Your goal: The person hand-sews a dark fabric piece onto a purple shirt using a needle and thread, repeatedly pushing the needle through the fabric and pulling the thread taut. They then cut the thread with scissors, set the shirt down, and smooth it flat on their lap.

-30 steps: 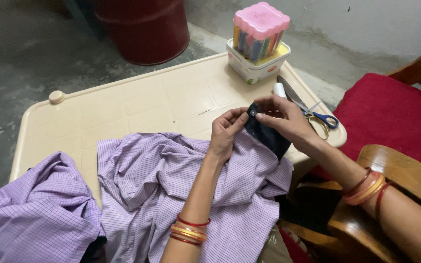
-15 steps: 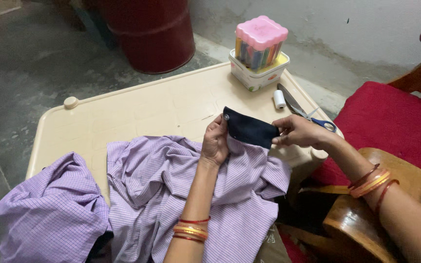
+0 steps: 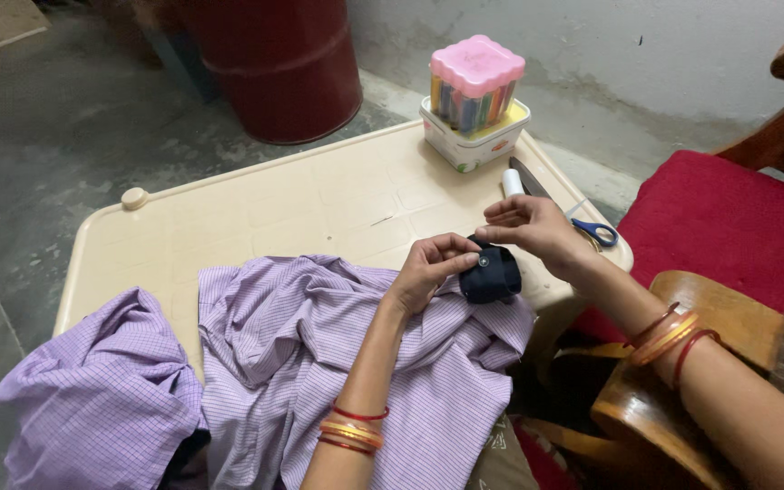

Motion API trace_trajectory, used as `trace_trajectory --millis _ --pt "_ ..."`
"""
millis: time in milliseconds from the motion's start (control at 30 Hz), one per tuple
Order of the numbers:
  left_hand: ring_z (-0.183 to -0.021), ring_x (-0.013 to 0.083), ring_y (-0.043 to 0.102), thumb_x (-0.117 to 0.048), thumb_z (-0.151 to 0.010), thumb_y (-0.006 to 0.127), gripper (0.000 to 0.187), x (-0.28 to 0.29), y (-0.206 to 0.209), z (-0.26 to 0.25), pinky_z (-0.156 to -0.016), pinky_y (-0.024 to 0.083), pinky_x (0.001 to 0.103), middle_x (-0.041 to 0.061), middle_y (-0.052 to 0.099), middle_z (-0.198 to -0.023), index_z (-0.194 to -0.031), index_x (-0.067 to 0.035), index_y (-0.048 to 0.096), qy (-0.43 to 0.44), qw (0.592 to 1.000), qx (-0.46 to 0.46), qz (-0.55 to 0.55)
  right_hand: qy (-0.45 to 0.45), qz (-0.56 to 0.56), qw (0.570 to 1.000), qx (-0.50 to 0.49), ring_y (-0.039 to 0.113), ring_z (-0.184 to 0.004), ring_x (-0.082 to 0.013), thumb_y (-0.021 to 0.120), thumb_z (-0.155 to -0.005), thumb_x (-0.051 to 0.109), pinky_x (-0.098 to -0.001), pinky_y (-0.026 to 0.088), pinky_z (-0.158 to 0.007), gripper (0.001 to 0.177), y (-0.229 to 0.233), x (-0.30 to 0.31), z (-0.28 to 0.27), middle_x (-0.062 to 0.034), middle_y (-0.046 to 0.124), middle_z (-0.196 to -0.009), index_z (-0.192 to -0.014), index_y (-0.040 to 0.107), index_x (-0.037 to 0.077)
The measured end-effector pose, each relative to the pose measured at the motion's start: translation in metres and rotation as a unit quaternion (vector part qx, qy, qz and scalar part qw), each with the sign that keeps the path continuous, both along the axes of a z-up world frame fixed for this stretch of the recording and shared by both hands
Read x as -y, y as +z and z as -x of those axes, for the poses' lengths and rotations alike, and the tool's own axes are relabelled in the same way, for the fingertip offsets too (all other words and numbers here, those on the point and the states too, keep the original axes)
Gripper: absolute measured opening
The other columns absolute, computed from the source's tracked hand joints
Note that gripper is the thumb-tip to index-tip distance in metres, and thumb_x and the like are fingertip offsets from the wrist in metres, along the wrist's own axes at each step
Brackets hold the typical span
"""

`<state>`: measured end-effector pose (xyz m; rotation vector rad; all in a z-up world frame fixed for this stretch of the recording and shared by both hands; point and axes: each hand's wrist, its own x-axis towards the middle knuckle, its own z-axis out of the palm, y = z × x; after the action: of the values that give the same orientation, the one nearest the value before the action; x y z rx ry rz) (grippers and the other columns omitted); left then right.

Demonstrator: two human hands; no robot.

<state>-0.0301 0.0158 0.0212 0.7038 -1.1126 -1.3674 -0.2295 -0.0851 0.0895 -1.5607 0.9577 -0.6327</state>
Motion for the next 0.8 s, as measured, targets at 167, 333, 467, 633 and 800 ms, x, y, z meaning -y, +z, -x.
trace_trajectory --millis 167,333,467,633,800 --pt "-0.089 0.0131 0.071 -0.010 -0.090 0.078 0.023 0.002 0.000 0.000 -0.086 0.058 0.028 0.008 0.077 -0.099 -0.109 0.000 0.073 0.004 1.000 0.010 0.002 0.063 0.073 0.981 -0.171 0.072 -0.092 -0.0190 0.074 -0.079 0.007 -0.0280 0.057 -0.077 0.036 -0.031 0.017 0.002 -0.0120 0.076 -0.103 -0.114 0.074 -0.002" --pt "-0.089 0.0123 0.071 -0.009 -0.090 0.078 0.021 0.001 -0.002 -0.002 -0.086 0.057 0.027 0.009 0.077 -0.098 -0.108 0.001 0.073 0.044 0.999 -0.013 0.014 0.099 0.049 0.981 -0.156 0.069 -0.086 -0.0188 0.071 -0.087 0.017 -0.0308 0.054 -0.075 0.030 -0.038 0.020 0.002 -0.0126 0.077 -0.097 -0.111 0.075 0.000" --pt "-0.082 0.0108 0.069 -0.007 -0.091 0.079 0.019 -0.001 -0.003 -0.002 -0.080 0.055 0.026 0.007 0.076 -0.093 -0.107 -0.002 0.071 0.098 0.994 -0.039 0.036 0.145 0.189 0.947 -0.216 0.072 -0.086 -0.0125 0.075 -0.082 0.017 -0.0281 0.056 -0.080 0.029 -0.034 0.022 0.003 -0.0039 0.077 -0.092 -0.107 0.075 0.002" --pt "-0.082 0.0096 0.069 -0.007 -0.091 0.076 0.016 -0.005 0.002 -0.002 -0.082 0.057 0.024 0.007 0.077 -0.092 -0.106 0.000 0.075 0.118 0.992 -0.001 0.042 0.016 0.055 0.994 -0.089 0.056 -0.082 -0.0163 0.078 -0.096 0.018 -0.0348 0.044 -0.072 0.027 -0.031 0.030 0.009 -0.0071 0.064 -0.089 -0.105 0.075 -0.007" --pt "-0.081 0.0104 0.069 -0.010 -0.091 0.076 0.018 -0.018 0.012 0.004 -0.076 0.056 0.024 0.006 0.078 -0.091 -0.106 0.000 0.078 0.142 0.987 0.066 0.047 0.042 -0.080 0.995 0.043 0.063 -0.081 -0.0106 0.075 -0.089 0.013 -0.0273 0.050 -0.074 0.024 -0.017 0.021 0.013 -0.0002 0.071 -0.093 -0.112 0.073 0.005"
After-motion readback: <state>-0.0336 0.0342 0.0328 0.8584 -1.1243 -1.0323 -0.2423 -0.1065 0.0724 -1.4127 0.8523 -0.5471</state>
